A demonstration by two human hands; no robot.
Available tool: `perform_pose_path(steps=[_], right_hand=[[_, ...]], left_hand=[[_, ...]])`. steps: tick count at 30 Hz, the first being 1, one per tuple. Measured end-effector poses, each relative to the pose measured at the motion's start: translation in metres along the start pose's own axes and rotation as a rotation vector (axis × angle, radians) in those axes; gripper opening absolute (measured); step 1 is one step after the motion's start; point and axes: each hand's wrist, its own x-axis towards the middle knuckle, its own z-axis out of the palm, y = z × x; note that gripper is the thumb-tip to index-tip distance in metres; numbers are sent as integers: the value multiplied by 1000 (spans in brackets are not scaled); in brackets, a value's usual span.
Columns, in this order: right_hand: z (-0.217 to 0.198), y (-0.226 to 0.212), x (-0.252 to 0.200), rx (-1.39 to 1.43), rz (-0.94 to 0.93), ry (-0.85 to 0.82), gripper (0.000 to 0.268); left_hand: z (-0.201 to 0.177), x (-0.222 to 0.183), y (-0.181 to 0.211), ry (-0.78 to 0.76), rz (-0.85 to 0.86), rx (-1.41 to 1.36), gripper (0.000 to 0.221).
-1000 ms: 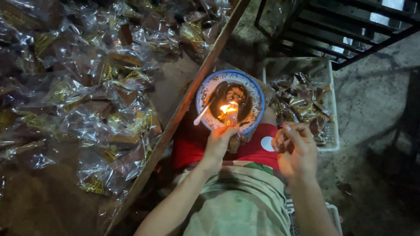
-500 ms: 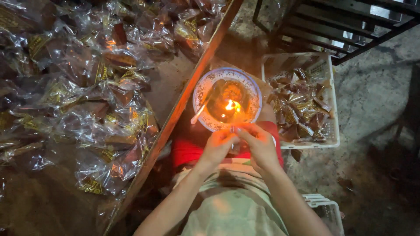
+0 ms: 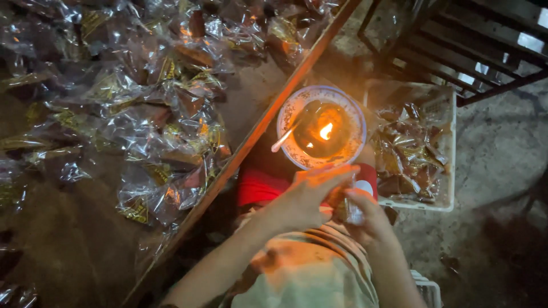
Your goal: Sealing small plastic bags containing food items by folding the top and passing it through a candle flame to heat-seal the plastic.
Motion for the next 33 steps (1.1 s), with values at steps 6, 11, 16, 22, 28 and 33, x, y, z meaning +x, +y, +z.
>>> perform_pose_path(steps=[6,11,16,22,28,33], right_hand=[[-13,-47,-14,518,-204,303,89],[-7,-31,-6,406,-134,278,61],[-7,-24,6,298,-112,199,44],[-17,-15,6,151,-229,139,33],[28,-6,-2,-114,-341,122,29],[53,7,0,-308,-374,38,22]], left_hand=[[-105,-23,-64,651,-512,895,69],[-141,-47,-117,270,-1044,704,77],[-172,-45,-121,119,-1115,621,68],[-175,-64,-110,593,-756,603,24],[-169,-80,-109,828,-633,593,21],[-164,-49,-43,407,-915,295,48]])
